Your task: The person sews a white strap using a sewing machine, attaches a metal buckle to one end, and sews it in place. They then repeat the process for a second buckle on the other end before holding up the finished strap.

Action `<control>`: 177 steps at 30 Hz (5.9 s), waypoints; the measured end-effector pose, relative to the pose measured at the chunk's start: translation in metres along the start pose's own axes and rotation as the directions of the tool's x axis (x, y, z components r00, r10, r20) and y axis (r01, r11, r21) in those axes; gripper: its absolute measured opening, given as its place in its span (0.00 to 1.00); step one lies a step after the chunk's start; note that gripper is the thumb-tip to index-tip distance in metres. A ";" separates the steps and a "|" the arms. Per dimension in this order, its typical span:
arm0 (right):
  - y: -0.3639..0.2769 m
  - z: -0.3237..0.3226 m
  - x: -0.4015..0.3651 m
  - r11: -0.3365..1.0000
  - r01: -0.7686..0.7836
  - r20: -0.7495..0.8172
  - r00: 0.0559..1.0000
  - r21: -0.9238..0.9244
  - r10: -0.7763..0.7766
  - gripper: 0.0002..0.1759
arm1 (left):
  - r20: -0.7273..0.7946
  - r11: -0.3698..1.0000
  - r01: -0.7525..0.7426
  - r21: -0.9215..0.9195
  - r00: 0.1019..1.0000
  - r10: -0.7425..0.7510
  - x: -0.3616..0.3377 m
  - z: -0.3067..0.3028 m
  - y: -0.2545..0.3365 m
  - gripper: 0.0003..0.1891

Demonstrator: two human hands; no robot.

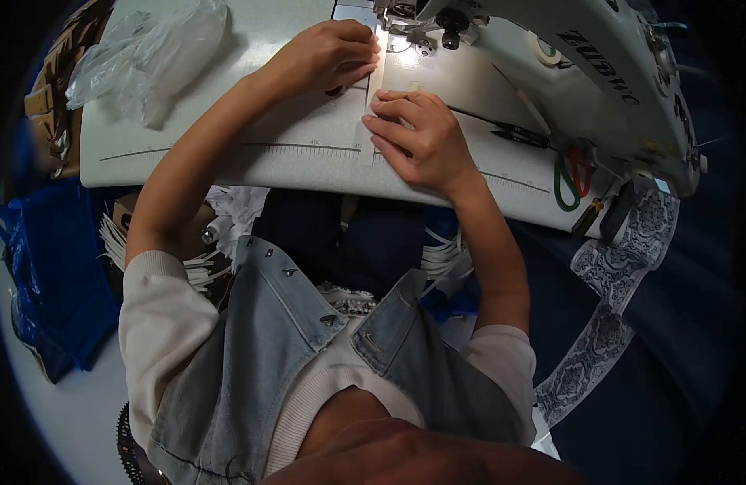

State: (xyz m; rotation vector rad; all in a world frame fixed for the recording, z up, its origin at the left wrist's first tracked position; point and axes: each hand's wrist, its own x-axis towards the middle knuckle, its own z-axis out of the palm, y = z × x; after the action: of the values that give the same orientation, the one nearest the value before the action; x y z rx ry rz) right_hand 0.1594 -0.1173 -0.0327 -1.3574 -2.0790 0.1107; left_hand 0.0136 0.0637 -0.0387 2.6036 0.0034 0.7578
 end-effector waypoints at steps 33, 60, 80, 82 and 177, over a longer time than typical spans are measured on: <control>0.002 0.004 -0.001 0.982 -0.164 -0.045 0.986 -0.091 0.160 0.20 | 0.026 0.994 0.113 0.006 0.993 -0.113 -0.011 0.004 -0.002 0.10; 0.004 0.007 -0.001 0.974 -0.165 -0.025 0.986 -0.157 0.163 0.24 | -0.045 0.995 0.098 -0.016 0.994 -0.098 -0.008 0.009 -0.008 0.07; 0.001 0.004 0.001 0.969 -0.200 -0.018 0.980 -0.144 0.199 0.21 | -0.077 0.997 0.052 -0.048 0.996 -0.055 -0.005 0.011 -0.013 0.07; 0.001 0.004 0.004 0.972 -0.219 -0.026 0.976 -0.086 0.217 0.20 | -0.111 0.997 0.019 -0.068 0.993 -0.027 -0.005 0.010 -0.012 0.06; 0.044 -0.030 0.039 0.686 -0.592 0.329 0.806 0.423 0.492 0.13 | 0.243 0.652 0.672 -0.351 0.738 -0.630 -0.015 -0.014 0.028 0.13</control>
State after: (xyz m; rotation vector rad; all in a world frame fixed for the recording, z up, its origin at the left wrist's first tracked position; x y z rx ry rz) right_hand 0.2011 -0.0721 -0.0083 -1.6082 -1.5321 1.0169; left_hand -0.0095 0.0417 -0.0245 1.9877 0.6523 0.3029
